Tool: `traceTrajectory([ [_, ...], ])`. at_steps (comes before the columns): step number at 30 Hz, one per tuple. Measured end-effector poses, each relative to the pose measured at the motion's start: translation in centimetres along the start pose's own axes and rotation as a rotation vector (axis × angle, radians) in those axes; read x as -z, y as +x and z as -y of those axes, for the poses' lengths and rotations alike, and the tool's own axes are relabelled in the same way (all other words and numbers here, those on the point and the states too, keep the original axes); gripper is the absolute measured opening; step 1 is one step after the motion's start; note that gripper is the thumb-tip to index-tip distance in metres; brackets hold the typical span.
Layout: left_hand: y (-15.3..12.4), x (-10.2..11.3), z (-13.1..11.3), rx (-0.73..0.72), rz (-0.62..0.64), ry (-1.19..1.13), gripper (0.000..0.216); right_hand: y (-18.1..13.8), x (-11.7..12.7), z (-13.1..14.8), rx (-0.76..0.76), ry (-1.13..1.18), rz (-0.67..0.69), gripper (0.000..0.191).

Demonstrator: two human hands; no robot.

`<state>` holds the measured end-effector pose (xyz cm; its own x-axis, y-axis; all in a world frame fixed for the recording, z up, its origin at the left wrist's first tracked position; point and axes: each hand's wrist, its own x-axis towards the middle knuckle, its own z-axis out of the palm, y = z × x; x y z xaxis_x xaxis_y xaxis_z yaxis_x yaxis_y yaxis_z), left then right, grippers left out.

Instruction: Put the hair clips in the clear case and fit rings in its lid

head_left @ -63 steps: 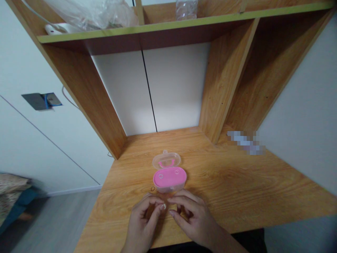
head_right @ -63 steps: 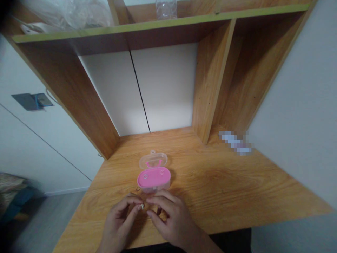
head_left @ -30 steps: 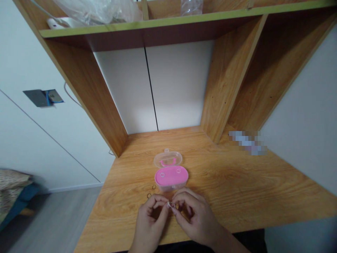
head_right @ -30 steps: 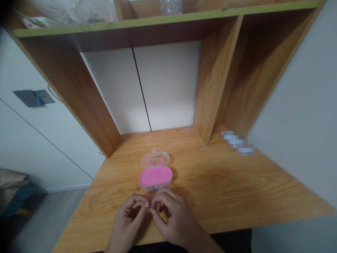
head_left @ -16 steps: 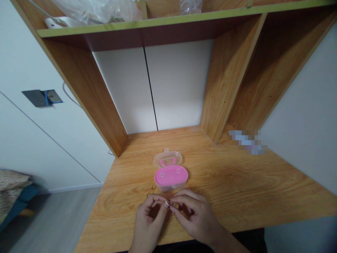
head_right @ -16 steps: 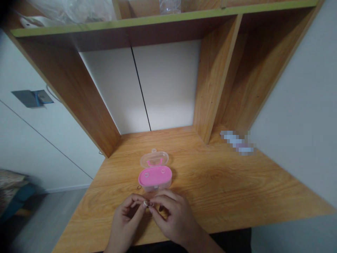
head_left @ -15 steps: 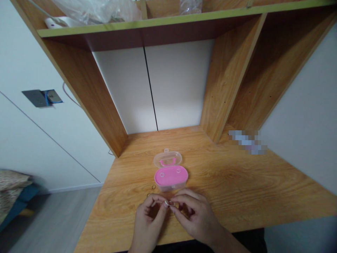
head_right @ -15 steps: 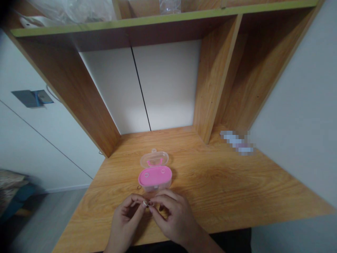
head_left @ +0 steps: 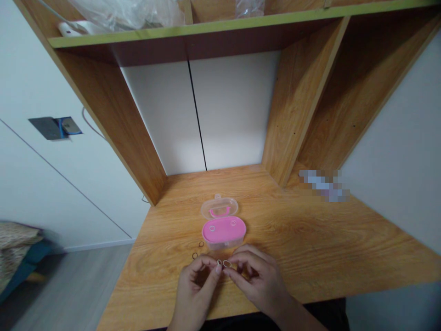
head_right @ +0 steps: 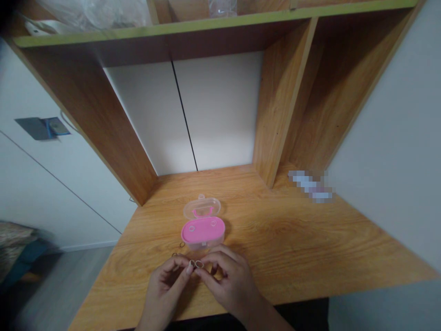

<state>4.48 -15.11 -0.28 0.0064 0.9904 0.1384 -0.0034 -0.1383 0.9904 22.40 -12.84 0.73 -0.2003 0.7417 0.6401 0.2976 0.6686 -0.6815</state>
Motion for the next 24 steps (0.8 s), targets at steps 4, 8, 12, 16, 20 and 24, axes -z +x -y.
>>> traceTrajectory([
  [4,0.04,-0.07,-0.33,-0.003,0.017,0.015,0.030,-0.14,-0.01,-0.20,0.020,0.030,0.002,0.009],
  [8,0.12,-0.15,-0.60,0.005,0.033,0.016,0.030,0.00,0.11,-0.02,0.025,0.039,-0.006,0.010],
  [12,-0.03,-0.02,-0.52,-0.013,0.065,0.039,0.029,0.23,0.19,0.21,0.041,0.043,-0.008,0.010],
  [16,-0.23,0.22,-0.19,-0.041,0.093,0.072,0.029,0.29,0.18,0.25,0.051,0.038,0.020,0.009],
  [20,-0.36,0.34,-0.16,-0.067,0.101,0.076,0.028,0.21,0.12,0.16,0.042,0.037,0.036,0.007],
  [24,-0.43,0.33,-0.43,-0.111,0.127,0.060,0.026,0.11,0.05,0.02,0.030,0.052,0.060,0.011],
])
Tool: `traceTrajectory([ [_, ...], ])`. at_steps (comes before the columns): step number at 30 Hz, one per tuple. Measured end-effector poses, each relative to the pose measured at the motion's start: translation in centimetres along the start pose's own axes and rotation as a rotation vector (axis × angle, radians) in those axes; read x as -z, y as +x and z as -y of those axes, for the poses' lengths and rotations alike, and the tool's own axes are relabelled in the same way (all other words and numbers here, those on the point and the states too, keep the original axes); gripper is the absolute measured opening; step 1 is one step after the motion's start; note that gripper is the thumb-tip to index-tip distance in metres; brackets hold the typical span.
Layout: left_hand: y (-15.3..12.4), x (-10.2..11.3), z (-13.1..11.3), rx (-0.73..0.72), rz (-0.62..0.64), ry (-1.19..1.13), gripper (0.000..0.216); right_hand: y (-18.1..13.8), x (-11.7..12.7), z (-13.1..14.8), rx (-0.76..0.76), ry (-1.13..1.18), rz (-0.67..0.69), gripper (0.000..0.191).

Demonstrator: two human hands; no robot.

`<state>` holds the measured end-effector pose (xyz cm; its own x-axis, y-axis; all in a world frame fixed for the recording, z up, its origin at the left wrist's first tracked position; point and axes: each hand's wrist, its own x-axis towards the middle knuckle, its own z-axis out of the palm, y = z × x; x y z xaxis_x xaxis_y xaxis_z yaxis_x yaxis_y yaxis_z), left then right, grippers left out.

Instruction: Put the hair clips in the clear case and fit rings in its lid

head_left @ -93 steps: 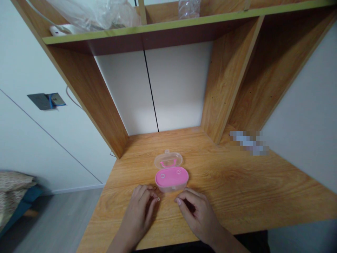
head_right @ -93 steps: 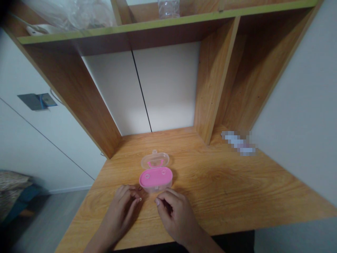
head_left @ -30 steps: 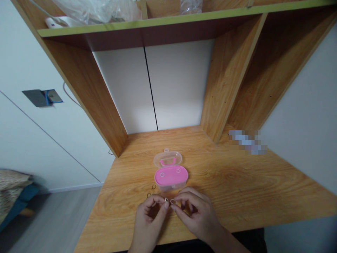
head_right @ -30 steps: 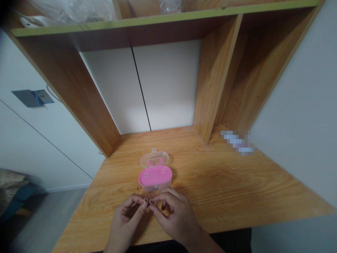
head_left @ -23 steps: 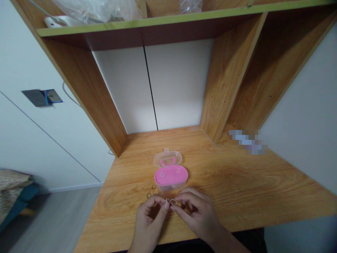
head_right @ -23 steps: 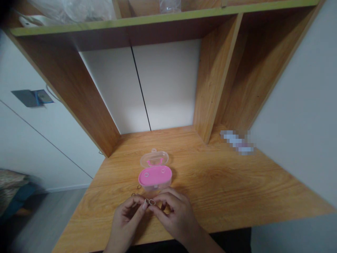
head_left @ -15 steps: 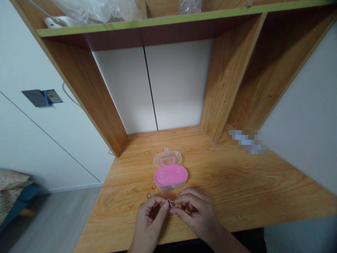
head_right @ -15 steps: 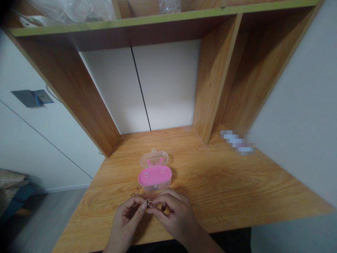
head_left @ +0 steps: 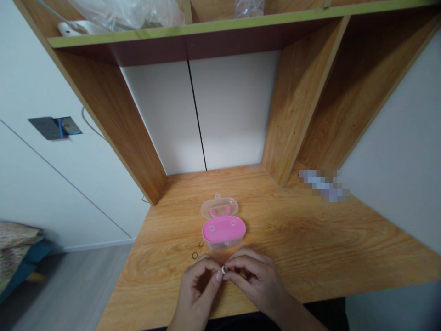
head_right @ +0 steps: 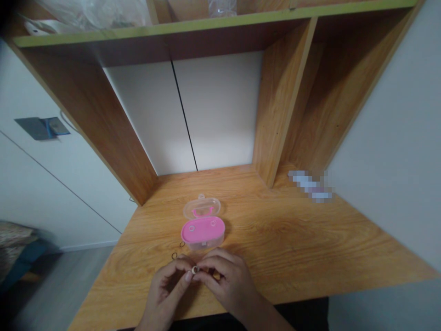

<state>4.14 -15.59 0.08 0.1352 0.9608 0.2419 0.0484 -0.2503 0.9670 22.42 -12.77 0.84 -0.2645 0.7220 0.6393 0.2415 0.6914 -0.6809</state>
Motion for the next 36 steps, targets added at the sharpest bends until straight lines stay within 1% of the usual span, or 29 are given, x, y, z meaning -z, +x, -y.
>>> traceTrajectory([
  [3,0.1,-0.1,-0.2,-0.023,0.011,-0.001,0.025,-0.1,-0.1,-0.1,-0.017,0.032,0.028,0.010],
  [8,0.3,-0.1,-0.4,-0.044,0.030,0.027,0.028,-0.1,0.0,-0.1,-0.044,0.071,0.079,0.004],
  [13,0.3,-0.1,-0.5,-0.092,0.034,0.024,0.025,-0.1,0.2,0.4,-0.073,0.045,0.116,0.012],
  [16,0.3,-0.2,-0.4,-0.116,0.039,0.012,0.021,-0.2,0.3,0.7,-0.064,0.035,0.123,0.015],
  [21,0.1,-0.2,0.0,-0.088,0.037,-0.053,0.010,-0.1,0.4,0.9,-0.037,0.023,0.116,0.019],
  [28,-0.2,-0.6,-0.2,-0.102,-0.048,-0.121,0.008,-0.2,0.2,0.6,-0.001,0.013,0.093,0.024],
  [33,-0.3,-0.7,-0.1,-0.089,-0.128,-0.134,0.012,-0.2,0.2,0.5,0.030,0.035,0.100,0.029],
  [36,-0.3,-0.5,0.1,-0.105,-0.106,-0.093,0.008,-0.2,0.2,0.5,0.038,0.038,0.105,0.031],
])
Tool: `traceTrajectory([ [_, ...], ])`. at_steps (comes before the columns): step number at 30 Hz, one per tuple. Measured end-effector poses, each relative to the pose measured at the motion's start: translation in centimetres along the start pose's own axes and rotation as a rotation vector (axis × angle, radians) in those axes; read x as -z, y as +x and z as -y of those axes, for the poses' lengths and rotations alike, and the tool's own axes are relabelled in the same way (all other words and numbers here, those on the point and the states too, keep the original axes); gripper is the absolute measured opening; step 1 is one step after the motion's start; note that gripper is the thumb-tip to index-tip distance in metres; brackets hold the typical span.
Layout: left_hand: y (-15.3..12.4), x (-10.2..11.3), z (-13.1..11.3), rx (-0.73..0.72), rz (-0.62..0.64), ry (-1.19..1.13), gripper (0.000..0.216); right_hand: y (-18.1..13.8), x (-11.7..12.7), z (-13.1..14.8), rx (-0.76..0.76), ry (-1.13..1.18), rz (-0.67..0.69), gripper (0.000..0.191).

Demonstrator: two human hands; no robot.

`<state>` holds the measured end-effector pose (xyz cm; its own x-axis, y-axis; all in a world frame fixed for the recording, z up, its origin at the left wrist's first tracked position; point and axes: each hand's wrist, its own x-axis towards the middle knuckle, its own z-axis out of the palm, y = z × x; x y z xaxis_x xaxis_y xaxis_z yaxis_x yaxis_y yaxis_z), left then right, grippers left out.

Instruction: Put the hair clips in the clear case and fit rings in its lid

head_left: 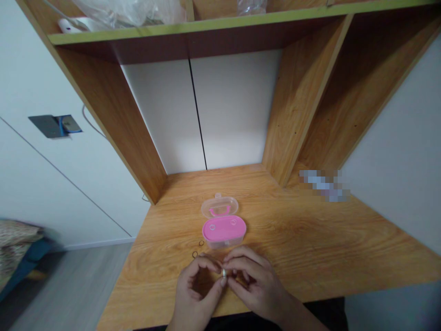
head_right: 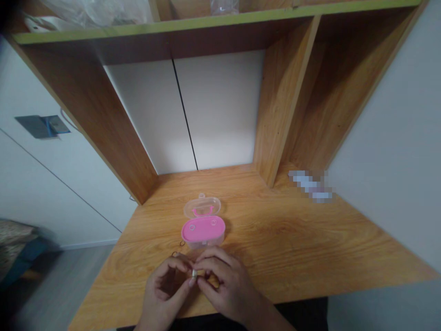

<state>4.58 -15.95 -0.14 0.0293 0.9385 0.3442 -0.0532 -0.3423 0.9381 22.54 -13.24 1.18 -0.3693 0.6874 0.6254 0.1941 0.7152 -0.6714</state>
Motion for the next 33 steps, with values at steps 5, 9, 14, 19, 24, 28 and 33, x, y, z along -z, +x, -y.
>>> traceTrajectory([
  [5,0.02,0.29,0.11,0.007,-0.014,0.068,0.008,-0.09,0.07,-0.17,0.004,-0.013,0.029,0.032],
  [9,0.13,0.35,0.13,0.004,0.022,0.080,0.008,-0.09,0.07,-0.42,0.032,-0.025,0.025,0.033],
  [14,0.18,0.53,0.24,0.005,0.039,0.079,0.009,-0.17,-0.03,-0.53,0.054,-0.021,0.013,0.034],
  [19,0.09,0.48,0.32,0.026,0.040,0.090,0.008,-0.23,-0.06,-0.57,0.050,-0.023,0.015,0.034],
  [24,0.18,0.34,0.30,0.015,-0.013,0.082,0.008,-0.12,-0.11,-0.37,-0.012,-0.004,0.026,0.035],
  [28,0.07,0.39,0.38,0.026,-0.012,0.094,0.008,-0.17,-0.16,-0.29,-0.031,-0.007,0.021,0.034],
  [33,-0.13,0.55,0.69,0.039,0.011,0.103,0.009,-0.46,-0.15,-0.66,-0.012,-0.019,0.036,0.034],
])
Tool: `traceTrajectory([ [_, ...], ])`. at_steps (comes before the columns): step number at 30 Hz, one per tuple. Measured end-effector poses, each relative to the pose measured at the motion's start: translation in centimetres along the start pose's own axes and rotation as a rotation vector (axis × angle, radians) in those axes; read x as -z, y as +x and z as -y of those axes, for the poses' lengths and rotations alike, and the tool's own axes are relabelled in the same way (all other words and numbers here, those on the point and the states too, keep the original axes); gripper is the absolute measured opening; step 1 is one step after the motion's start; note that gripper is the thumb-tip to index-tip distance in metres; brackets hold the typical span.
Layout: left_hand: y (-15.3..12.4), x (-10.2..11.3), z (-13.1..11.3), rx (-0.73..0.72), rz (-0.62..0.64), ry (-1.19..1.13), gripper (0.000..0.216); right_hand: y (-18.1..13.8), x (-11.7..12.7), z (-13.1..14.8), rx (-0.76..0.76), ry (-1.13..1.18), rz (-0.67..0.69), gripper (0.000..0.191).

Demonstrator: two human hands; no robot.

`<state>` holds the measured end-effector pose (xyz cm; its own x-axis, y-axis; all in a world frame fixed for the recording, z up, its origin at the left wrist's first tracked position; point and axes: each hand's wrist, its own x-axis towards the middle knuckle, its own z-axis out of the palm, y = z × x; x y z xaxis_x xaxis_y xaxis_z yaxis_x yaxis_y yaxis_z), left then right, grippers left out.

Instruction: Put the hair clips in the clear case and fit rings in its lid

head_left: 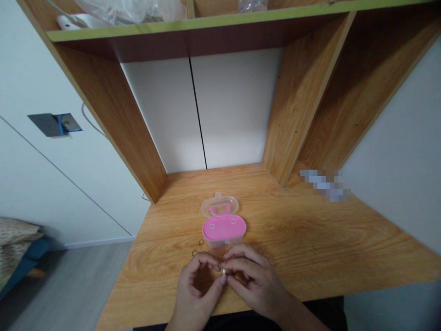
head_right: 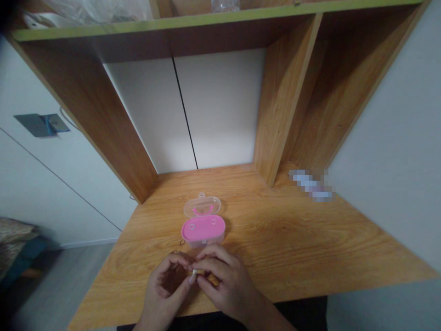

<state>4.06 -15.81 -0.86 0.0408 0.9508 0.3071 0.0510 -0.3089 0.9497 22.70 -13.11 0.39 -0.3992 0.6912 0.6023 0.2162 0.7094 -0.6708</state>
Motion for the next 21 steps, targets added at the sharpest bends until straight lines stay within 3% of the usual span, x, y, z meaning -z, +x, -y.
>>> traceTrajectory([
  [7,0.10,0.17,-0.15,0.006,0.049,0.001,0.010,0.03,0.05,0.14,0.006,0.004,-0.009,0.033],
  [21,0.23,0.01,-0.27,-0.019,-0.035,0.030,0.011,0.32,0.10,0.41,-0.022,0.012,-0.019,0.031],
])
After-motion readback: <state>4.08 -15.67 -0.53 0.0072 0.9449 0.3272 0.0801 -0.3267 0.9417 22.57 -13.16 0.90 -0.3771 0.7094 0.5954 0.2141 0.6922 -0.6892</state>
